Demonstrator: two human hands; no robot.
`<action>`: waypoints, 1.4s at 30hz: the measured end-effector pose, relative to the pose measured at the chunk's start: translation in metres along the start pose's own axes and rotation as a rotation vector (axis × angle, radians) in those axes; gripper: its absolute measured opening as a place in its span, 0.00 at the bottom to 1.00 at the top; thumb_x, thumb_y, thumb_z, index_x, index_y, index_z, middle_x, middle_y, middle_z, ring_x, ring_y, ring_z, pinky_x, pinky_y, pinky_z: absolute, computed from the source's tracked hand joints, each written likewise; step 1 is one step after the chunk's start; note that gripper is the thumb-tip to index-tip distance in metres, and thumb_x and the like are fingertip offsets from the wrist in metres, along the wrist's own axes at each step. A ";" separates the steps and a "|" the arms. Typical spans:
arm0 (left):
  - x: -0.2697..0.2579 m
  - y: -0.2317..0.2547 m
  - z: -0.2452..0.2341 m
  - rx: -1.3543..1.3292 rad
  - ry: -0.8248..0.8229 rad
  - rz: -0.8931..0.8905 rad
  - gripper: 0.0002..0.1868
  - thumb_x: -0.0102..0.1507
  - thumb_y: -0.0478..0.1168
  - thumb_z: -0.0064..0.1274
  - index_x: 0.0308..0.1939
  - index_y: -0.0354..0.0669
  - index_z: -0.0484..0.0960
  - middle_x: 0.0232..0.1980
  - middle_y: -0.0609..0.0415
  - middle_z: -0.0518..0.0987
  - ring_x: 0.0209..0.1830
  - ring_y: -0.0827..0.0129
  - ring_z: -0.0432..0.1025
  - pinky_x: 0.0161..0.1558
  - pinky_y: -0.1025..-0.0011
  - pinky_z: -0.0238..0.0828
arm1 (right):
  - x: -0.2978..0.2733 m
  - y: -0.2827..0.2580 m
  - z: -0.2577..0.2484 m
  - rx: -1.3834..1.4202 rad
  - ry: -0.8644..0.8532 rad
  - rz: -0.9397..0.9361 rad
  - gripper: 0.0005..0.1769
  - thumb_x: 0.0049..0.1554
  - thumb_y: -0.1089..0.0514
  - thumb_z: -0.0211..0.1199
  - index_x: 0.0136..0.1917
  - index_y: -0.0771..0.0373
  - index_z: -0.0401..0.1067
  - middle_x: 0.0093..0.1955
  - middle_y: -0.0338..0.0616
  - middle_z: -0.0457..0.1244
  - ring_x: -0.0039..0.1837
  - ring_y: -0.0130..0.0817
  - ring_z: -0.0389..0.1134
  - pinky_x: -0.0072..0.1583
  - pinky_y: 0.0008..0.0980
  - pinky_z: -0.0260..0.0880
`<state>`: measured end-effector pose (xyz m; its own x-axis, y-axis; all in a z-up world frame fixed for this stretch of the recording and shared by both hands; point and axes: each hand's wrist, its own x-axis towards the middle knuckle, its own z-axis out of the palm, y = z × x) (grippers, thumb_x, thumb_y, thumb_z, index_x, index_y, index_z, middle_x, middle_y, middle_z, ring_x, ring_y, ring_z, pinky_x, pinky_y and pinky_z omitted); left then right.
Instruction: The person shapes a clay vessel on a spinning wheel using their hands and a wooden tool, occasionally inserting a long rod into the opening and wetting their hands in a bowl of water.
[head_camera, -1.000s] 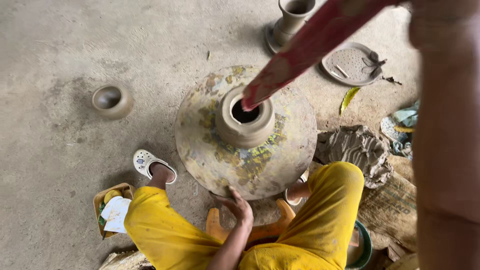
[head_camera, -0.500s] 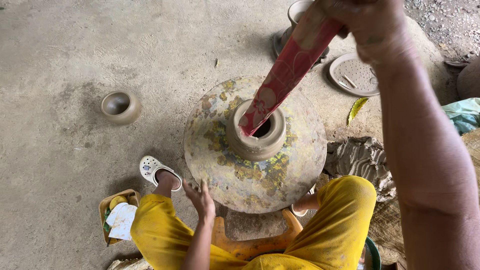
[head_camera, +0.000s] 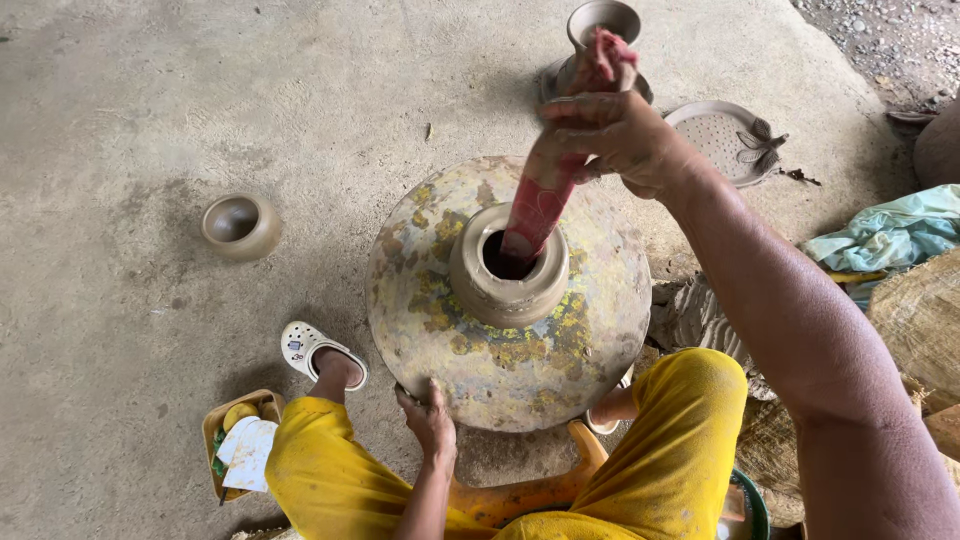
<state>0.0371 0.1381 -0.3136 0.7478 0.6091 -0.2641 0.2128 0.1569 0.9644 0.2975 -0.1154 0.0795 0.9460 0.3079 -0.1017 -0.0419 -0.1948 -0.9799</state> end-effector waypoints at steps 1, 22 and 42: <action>0.002 0.007 0.000 -0.001 -0.003 0.000 0.40 0.67 0.47 0.49 0.78 0.40 0.51 0.64 0.34 0.74 0.55 0.54 0.74 0.56 0.53 0.75 | 0.005 0.010 -0.008 0.162 0.024 0.080 0.24 0.57 0.67 0.64 0.67 0.67 0.70 0.60 0.46 0.68 0.58 0.36 0.76 0.51 0.29 0.78; 0.073 0.022 0.002 -0.241 0.097 -0.060 0.64 0.56 0.44 0.68 0.79 0.41 0.32 0.76 0.37 0.52 0.72 0.56 0.62 0.70 0.66 0.65 | 0.044 0.165 0.097 -1.390 0.062 0.112 0.30 0.56 0.48 0.67 0.66 0.65 0.68 0.59 0.61 0.60 0.61 0.54 0.65 0.55 0.49 0.73; 0.006 0.017 0.003 -0.159 0.150 -0.224 0.52 0.63 0.41 0.57 0.80 0.41 0.35 0.71 0.39 0.62 0.65 0.58 0.68 0.68 0.66 0.72 | 0.041 0.165 0.095 -1.456 0.200 0.068 0.33 0.53 0.48 0.70 0.65 0.68 0.67 0.52 0.60 0.62 0.54 0.55 0.68 0.42 0.53 0.76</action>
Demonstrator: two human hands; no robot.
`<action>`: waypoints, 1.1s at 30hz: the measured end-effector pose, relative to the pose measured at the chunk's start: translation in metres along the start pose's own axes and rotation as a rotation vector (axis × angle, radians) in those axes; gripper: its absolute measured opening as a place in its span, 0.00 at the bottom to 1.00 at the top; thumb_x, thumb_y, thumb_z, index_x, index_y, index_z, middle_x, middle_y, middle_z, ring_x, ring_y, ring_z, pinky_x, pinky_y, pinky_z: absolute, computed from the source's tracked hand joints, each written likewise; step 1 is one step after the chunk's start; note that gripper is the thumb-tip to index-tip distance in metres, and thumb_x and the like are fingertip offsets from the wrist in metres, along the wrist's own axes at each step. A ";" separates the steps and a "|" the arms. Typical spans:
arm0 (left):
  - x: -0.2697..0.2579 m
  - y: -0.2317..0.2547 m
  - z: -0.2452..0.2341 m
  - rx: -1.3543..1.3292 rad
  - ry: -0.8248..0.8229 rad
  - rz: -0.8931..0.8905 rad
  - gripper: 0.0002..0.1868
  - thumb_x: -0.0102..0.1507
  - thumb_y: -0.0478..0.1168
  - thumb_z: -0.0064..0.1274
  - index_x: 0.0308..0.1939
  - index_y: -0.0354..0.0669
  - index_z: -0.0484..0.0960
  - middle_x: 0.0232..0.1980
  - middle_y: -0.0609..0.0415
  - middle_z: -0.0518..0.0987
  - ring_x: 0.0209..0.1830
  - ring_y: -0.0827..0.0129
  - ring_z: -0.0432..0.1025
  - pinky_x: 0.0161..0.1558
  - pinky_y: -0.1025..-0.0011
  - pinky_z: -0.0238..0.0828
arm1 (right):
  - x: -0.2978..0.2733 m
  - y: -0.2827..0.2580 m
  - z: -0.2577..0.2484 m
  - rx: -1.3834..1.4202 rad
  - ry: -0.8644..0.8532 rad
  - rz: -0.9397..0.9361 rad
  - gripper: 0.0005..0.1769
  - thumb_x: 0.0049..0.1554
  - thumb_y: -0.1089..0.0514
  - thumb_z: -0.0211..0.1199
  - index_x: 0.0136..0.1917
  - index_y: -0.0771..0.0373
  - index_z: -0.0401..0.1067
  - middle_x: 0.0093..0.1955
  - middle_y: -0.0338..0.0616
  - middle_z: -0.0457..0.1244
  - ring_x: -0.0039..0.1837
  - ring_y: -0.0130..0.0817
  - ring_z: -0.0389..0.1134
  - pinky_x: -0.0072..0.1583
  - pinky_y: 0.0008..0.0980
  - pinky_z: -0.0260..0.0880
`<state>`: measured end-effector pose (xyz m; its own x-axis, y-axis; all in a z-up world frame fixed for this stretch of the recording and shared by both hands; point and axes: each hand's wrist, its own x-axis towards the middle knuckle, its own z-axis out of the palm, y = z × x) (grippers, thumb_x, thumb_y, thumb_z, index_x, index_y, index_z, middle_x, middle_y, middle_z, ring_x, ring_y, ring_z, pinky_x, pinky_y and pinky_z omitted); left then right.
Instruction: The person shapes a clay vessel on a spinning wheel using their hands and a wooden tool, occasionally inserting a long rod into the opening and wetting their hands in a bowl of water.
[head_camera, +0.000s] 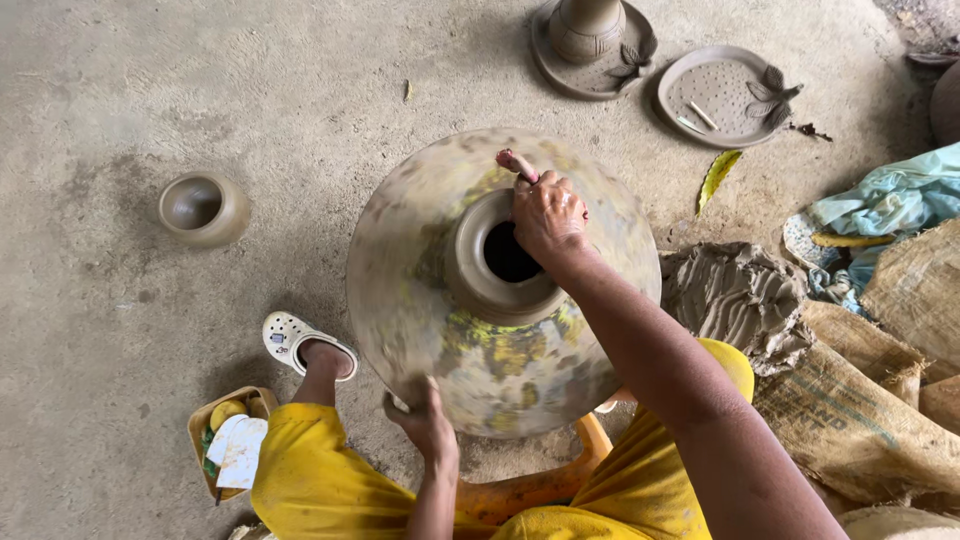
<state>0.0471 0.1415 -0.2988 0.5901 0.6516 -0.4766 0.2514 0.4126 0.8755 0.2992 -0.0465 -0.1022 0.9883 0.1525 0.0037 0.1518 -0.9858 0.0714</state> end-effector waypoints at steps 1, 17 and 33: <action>-0.006 -0.001 0.001 -0.021 -0.083 0.086 0.54 0.58 0.39 0.60 0.79 0.39 0.39 0.73 0.38 0.59 0.67 0.54 0.65 0.68 0.61 0.71 | 0.001 -0.002 0.000 -0.025 -0.016 0.004 0.30 0.53 0.50 0.68 0.64 0.66 0.67 0.51 0.60 0.62 0.53 0.55 0.69 0.41 0.55 0.76; -0.076 -0.093 -0.002 0.089 -0.270 -0.138 0.28 0.70 0.58 0.43 0.68 0.45 0.64 0.62 0.67 0.67 0.59 0.84 0.63 0.60 0.70 0.57 | 0.006 -0.005 0.012 0.002 0.028 -0.001 0.31 0.52 0.47 0.71 0.61 0.68 0.70 0.51 0.60 0.64 0.53 0.54 0.70 0.47 0.49 0.76; -0.103 -0.146 -0.004 0.619 -1.231 -0.319 0.26 0.68 0.43 0.57 0.65 0.37 0.68 0.61 0.49 0.73 0.58 0.62 0.72 0.58 0.68 0.74 | 0.004 -0.009 0.012 0.034 0.021 -0.006 0.33 0.52 0.49 0.72 0.63 0.72 0.68 0.49 0.62 0.64 0.51 0.55 0.71 0.46 0.49 0.77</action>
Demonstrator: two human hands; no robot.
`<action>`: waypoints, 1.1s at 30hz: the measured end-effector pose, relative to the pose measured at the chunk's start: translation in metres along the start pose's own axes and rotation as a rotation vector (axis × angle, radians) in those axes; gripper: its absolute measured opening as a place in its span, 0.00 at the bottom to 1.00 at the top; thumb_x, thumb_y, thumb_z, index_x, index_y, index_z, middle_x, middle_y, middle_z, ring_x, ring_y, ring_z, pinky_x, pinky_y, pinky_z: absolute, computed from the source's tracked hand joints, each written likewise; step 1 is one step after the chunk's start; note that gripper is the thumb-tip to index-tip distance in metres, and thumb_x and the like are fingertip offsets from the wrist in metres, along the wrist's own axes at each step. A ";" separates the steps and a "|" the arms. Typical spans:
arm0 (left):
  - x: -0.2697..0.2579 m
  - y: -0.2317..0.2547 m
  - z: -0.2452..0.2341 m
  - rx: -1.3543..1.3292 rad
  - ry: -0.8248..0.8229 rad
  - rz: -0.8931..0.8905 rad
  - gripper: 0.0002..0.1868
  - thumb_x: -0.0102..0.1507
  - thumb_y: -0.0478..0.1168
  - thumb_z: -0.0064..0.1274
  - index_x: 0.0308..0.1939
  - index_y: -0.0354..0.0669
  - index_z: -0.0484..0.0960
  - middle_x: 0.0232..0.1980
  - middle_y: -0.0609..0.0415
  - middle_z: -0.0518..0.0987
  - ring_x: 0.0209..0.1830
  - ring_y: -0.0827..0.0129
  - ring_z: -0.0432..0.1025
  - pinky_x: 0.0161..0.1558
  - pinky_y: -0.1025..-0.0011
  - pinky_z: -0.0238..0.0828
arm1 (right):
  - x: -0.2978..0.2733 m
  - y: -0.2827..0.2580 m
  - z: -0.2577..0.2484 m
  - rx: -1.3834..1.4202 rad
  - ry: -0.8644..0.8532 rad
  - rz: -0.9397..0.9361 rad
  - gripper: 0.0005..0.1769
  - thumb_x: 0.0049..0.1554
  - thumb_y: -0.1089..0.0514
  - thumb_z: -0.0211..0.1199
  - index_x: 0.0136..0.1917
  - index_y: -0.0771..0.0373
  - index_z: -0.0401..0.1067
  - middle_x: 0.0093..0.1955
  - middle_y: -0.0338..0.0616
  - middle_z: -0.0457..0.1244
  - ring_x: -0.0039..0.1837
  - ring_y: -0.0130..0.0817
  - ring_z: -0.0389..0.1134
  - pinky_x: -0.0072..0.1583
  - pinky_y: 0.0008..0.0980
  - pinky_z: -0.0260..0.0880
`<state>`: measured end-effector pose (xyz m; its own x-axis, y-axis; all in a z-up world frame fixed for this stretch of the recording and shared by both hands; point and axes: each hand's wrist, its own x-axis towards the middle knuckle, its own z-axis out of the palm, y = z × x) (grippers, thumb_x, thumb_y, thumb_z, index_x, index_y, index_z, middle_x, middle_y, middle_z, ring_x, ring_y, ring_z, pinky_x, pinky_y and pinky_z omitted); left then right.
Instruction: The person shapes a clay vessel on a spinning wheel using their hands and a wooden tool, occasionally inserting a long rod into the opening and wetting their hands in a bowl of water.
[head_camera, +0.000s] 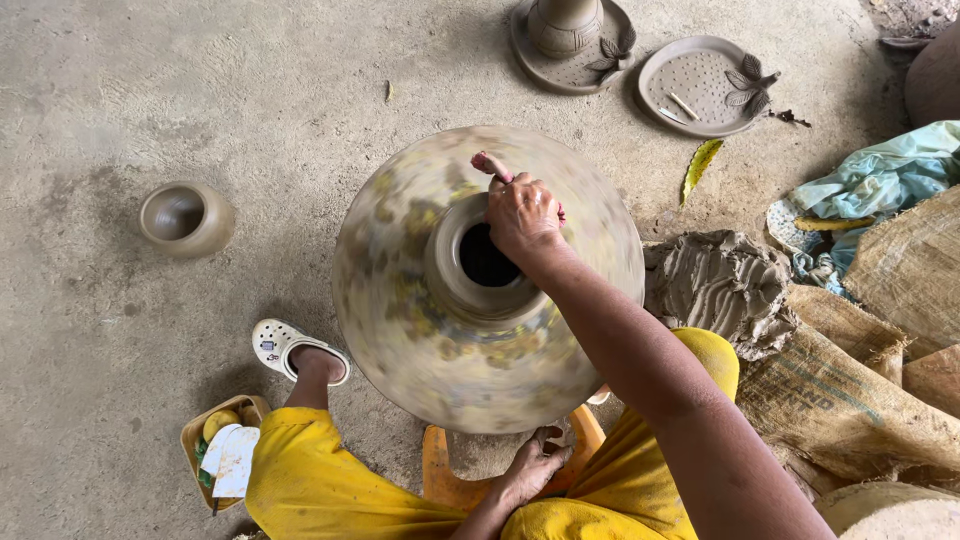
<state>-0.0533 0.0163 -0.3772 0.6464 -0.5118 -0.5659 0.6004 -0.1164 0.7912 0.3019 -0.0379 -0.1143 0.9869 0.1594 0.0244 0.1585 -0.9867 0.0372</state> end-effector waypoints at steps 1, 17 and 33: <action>0.001 -0.001 0.001 0.006 0.000 0.035 0.25 0.67 0.44 0.57 0.64 0.37 0.68 0.61 0.48 0.74 0.58 0.63 0.72 0.59 0.67 0.75 | -0.001 0.000 -0.003 -0.001 -0.025 0.007 0.33 0.52 0.49 0.72 0.63 0.72 0.68 0.49 0.61 0.64 0.52 0.55 0.71 0.43 0.52 0.77; -0.058 0.064 -0.042 0.171 -0.228 -0.118 0.29 0.69 0.44 0.57 0.69 0.35 0.64 0.57 0.38 0.78 0.52 0.58 0.75 0.56 0.64 0.78 | -0.003 0.008 -0.019 -0.052 -0.060 0.029 0.29 0.52 0.49 0.70 0.60 0.69 0.69 0.47 0.57 0.64 0.48 0.53 0.72 0.35 0.55 0.76; -0.050 0.216 -0.301 0.048 0.942 0.134 0.41 0.67 0.59 0.48 0.77 0.45 0.53 0.72 0.42 0.64 0.69 0.53 0.63 0.68 0.57 0.62 | -0.003 0.001 -0.021 0.029 -0.041 0.017 0.30 0.53 0.45 0.70 0.58 0.70 0.71 0.48 0.60 0.65 0.50 0.53 0.71 0.37 0.53 0.76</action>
<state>0.1863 0.2729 -0.2478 0.8349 0.3701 -0.4074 0.4872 -0.1525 0.8599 0.2984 -0.0384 -0.0932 0.9897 0.1422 -0.0161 0.1424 -0.9898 0.0084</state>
